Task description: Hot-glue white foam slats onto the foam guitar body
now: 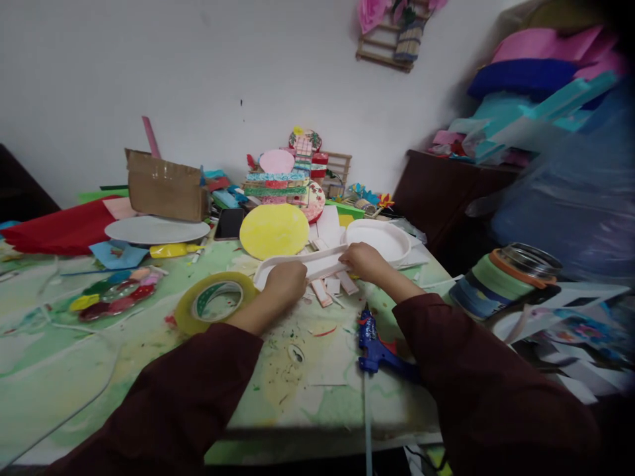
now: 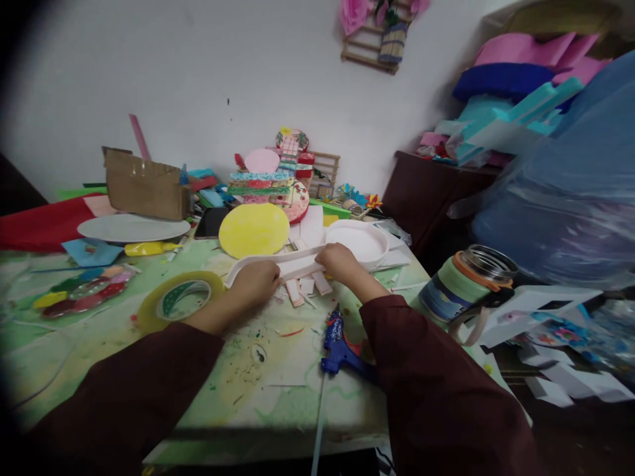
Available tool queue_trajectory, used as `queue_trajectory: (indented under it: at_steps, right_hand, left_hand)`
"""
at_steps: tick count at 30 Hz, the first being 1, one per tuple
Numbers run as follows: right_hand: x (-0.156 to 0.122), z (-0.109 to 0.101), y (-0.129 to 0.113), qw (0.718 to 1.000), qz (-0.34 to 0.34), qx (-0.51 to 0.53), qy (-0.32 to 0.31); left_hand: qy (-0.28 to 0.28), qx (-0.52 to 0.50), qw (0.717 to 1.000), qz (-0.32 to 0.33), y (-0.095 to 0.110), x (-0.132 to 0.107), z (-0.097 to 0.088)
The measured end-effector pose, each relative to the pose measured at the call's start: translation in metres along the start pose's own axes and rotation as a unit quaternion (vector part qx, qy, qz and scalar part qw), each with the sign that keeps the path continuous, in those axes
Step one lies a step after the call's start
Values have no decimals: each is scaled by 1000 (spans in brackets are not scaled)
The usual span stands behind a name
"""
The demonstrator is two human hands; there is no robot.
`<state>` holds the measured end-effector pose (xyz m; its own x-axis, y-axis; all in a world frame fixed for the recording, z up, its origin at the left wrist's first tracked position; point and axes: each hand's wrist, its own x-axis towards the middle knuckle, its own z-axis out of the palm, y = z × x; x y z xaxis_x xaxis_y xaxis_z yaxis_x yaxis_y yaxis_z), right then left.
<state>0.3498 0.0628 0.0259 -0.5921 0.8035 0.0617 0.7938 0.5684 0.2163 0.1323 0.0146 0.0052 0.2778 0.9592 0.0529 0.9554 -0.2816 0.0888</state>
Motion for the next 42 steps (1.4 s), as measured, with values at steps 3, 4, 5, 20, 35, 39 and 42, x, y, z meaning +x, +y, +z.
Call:
queue_trajectory:
  at_steps: [3,4,5,20,35,39,42]
  right_hand:
    - [-3,2,6,1000,-8,5,-8]
    - [-4,2,7,1000,-11,5,-12]
    - [-5,1,9,1000,-13,8,-16]
    - [7,-15,-7,984,-26,176,25]
    - [33,16,-67,970,-58,236,28]
    - [32,12,-69,970,-50,238,29]
    - [31,11,-70,970,-47,237,26]
  left_hand:
    - [1,0,1000,11,0,0,0]
    - [2,0,1000,14,-1,0,0]
    - [3,-2,1000,17,-1,0,0]
    - [5,-9,1000,15,-2,1,1]
    - [-69,-63,992,88,-42,-14,-29]
    - [-48,-46,995,71,-36,-35,-16]
    - [-8,-5,999,43,-27,-41,-4]
